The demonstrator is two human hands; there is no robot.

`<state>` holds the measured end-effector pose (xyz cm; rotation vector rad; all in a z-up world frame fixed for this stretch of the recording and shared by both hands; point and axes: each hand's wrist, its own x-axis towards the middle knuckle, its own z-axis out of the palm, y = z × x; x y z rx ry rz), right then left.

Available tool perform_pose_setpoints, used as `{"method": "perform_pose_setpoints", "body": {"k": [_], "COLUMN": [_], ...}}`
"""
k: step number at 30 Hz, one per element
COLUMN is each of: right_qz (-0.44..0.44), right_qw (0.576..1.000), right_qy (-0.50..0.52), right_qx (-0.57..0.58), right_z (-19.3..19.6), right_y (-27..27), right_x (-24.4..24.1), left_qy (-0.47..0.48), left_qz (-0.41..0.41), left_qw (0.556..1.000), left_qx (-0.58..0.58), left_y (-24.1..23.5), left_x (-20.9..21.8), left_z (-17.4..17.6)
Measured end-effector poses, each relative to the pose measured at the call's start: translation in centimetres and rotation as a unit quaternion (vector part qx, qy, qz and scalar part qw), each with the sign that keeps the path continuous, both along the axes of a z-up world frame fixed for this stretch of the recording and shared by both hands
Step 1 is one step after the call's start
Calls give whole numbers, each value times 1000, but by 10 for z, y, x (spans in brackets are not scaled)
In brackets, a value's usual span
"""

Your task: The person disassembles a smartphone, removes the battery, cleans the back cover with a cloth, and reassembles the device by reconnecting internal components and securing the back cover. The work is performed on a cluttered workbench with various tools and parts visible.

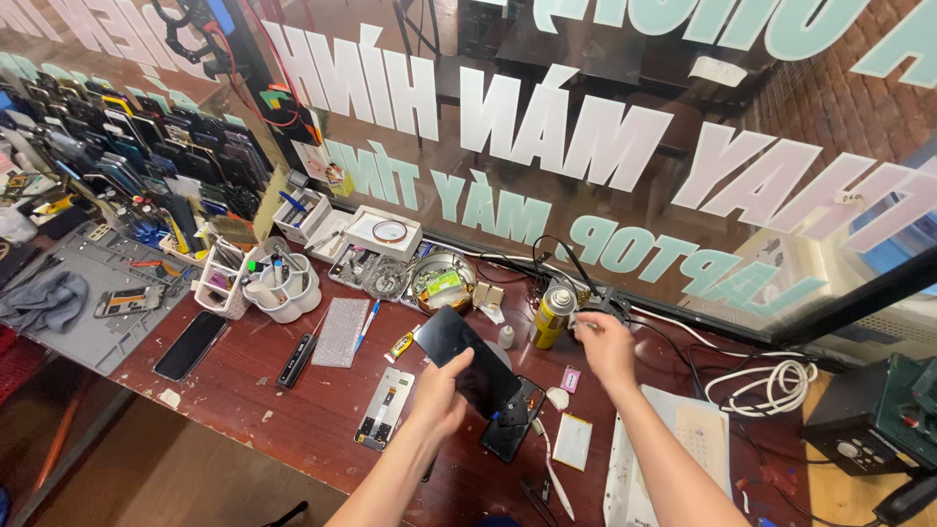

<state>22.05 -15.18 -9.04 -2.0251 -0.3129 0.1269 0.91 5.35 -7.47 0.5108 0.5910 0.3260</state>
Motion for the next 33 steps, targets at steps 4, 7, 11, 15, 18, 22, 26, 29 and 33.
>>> {"method": "perform_pose_setpoints", "body": {"k": [4,7,11,15,18,22,26,29,33], "right_qz": [64,104,122,144,159,162,157,159,167], "right_qw": [972,938,918,905,902,904,913,911,929], "right_qy": [-216,-307,-350,-372,-369,-362,-338,-348,-314], "right_qx": [-67,-122,-141,-146,-157,-162,-167,-155,-99], "right_z": [13,17,14,14,13,11,7,12,46], "right_y": [31,44,52,48,47,46,46,47,51], "right_x": [24,32,33,38,40,44,44,44,25], "left_qy": [-4,52,1,-30,-40,-40,-34,-25,-31], "left_qz": [-4,-11,-27,-60,-72,-89,-106,-116,-124], "left_qw": [1000,997,998,995,989,986,987,986,982], "left_qx": [16,51,65,75,120,138,117,118,138], "left_y": [-7,-6,-1,-2,-8,-13,-14,-12,-11], "left_x": [3,3,3,3,4,3,-1,-5,-10], "left_z": [8,14,21,27,30,35,41,43,47]}}
